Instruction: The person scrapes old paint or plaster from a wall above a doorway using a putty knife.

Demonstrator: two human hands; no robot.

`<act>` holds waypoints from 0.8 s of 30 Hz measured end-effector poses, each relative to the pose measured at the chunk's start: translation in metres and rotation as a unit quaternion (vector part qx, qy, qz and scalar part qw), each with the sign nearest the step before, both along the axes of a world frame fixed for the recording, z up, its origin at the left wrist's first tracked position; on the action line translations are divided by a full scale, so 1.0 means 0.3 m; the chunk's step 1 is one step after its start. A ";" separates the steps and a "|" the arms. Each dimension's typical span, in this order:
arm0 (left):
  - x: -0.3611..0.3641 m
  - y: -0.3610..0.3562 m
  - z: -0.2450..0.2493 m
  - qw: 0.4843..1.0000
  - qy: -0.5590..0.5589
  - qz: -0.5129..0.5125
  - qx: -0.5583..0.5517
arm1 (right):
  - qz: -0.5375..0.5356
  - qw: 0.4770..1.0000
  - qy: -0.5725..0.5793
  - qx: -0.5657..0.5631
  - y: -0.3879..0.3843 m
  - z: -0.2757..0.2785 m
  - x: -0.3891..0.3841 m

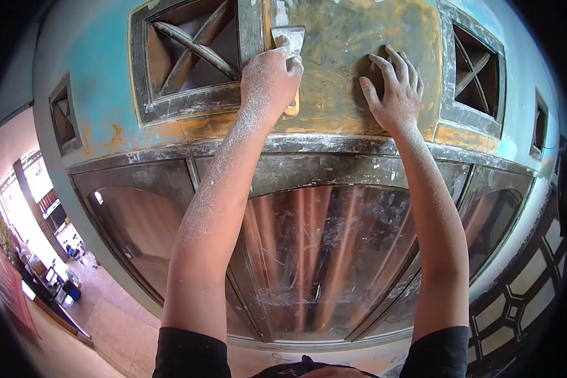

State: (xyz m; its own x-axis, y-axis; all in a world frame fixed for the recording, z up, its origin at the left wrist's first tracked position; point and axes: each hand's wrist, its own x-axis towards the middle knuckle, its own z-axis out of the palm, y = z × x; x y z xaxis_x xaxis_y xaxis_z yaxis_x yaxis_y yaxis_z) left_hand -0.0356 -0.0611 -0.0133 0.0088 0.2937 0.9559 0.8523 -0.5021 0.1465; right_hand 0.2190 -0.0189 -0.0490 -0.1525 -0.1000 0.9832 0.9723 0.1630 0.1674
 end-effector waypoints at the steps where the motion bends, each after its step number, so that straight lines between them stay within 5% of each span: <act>1: 0.001 -0.001 0.007 1.000 -0.001 0.000 0.001 | 0.000 1.000 -0.001 0.001 -0.002 0.001 0.000; 16: -0.002 -0.020 -0.002 1.000 -0.024 -0.002 -0.006 | 0.021 1.000 0.008 -0.005 -0.007 -0.006 0.003; 24: -0.180 -0.031 0.049 0.987 0.115 0.109 -0.016 | 0.035 0.999 0.004 -0.009 -0.014 -0.007 0.014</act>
State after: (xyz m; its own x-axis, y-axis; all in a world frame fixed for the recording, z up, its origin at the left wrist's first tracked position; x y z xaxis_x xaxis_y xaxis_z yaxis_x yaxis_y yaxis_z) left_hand -0.0895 -0.0703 0.0014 0.1570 0.3417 0.9266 0.9523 -0.3010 -0.0504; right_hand 0.2231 -0.0232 -0.0510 -0.1371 -0.0929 0.9862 0.9600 0.2330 0.1555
